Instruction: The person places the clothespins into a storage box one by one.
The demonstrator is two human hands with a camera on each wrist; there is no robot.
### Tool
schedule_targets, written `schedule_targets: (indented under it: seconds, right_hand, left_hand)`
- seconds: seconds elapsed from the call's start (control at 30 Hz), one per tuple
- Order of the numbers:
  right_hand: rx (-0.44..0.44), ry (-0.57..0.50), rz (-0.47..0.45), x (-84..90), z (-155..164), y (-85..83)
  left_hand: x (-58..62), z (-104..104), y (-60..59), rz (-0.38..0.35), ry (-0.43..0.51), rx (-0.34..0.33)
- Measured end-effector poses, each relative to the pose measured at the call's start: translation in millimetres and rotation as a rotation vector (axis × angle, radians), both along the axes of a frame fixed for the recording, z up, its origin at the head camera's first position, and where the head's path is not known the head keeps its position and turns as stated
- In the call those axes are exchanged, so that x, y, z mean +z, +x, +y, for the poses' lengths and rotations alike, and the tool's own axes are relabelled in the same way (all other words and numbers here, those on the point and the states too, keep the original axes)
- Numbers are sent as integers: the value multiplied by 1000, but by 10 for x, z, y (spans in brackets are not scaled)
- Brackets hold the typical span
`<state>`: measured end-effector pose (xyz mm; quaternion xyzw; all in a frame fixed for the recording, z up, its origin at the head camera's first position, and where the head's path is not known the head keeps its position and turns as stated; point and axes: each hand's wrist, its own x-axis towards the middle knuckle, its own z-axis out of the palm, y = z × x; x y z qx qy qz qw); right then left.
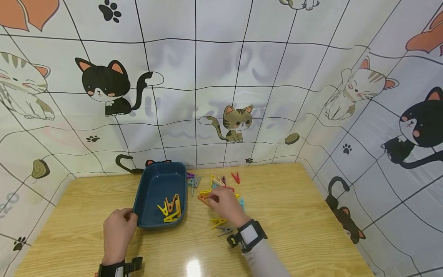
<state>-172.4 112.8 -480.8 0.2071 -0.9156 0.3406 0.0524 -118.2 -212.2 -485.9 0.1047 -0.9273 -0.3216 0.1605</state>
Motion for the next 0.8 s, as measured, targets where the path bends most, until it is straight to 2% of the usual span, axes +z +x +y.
schedule_targets:
  seconds: [0.37, 0.53, 0.8]
  right_hand:
    - [-50, -9, -56, -37, 247, 22]
    - [-52, 59, -72, -47, 295, 51]
    - [-5, 170, -48, -63, 338, 68]
  left_hand:
    - [7, 6, 4, 3, -1, 4]
    - [11, 10, 7, 7, -3, 4]
    - [2, 5, 8, 10, -3, 0]
